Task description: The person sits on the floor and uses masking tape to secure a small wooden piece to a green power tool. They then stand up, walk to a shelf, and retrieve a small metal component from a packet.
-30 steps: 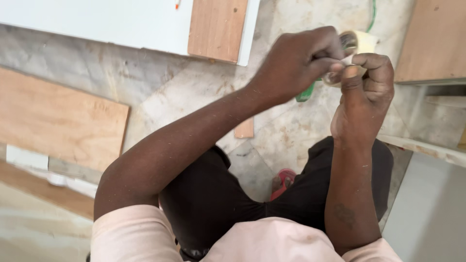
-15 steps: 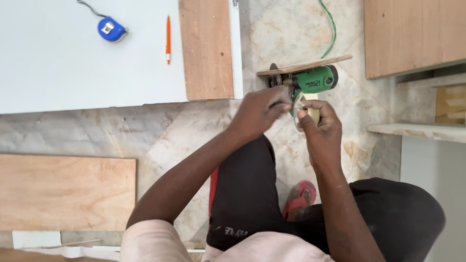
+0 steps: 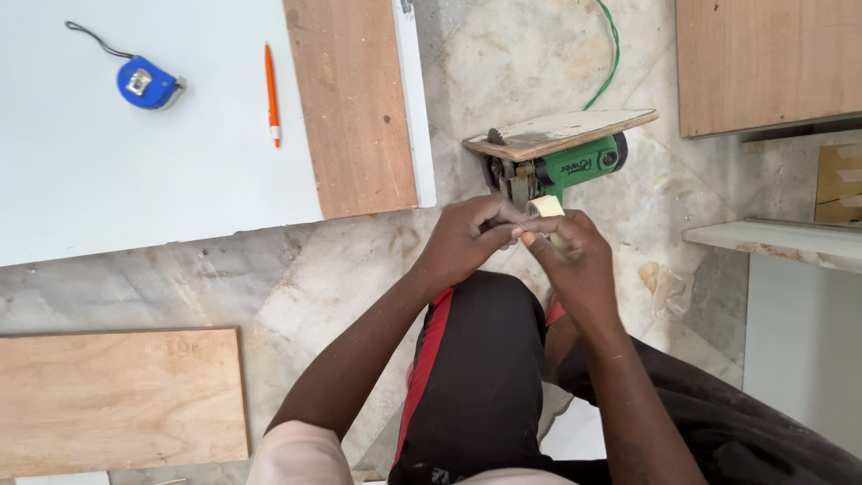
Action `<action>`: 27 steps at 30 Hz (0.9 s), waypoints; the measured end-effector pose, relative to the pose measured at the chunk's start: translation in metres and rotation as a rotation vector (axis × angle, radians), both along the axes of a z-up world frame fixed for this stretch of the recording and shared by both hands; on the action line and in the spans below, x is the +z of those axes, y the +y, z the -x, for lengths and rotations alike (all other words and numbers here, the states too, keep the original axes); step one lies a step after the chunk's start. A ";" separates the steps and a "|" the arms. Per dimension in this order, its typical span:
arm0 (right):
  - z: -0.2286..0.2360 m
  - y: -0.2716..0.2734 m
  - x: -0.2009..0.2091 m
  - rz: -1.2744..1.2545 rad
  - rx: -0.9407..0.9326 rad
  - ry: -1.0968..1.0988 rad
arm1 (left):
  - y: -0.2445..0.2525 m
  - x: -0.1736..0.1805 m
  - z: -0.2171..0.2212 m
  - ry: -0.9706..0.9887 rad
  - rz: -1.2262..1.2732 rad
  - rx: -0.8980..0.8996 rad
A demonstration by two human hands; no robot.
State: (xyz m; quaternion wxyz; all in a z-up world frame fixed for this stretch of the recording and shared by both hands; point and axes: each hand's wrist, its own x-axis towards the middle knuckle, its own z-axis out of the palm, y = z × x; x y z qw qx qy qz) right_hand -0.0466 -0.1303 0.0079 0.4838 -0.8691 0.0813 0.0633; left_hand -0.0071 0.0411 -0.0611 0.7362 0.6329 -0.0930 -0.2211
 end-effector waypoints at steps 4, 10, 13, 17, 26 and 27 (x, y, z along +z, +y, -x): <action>-0.001 0.009 -0.018 0.025 -0.025 0.065 | 0.003 -0.019 0.012 -0.115 -0.074 0.097; -0.004 -0.003 -0.039 -0.566 -0.162 0.343 | -0.003 -0.045 0.019 0.319 0.425 0.167; -0.002 -0.006 -0.045 -0.650 -0.127 0.230 | -0.002 -0.061 0.014 0.440 0.506 0.287; -0.010 -0.013 -0.035 -0.708 -0.146 0.130 | 0.021 -0.080 0.042 -0.042 -0.295 0.163; -0.020 -0.025 -0.007 -0.449 -0.188 0.196 | 0.072 -0.110 0.080 -0.048 -1.231 -0.390; -0.020 -0.027 -0.006 -0.427 -0.179 0.203 | 0.072 -0.104 0.077 -0.100 -1.202 -0.368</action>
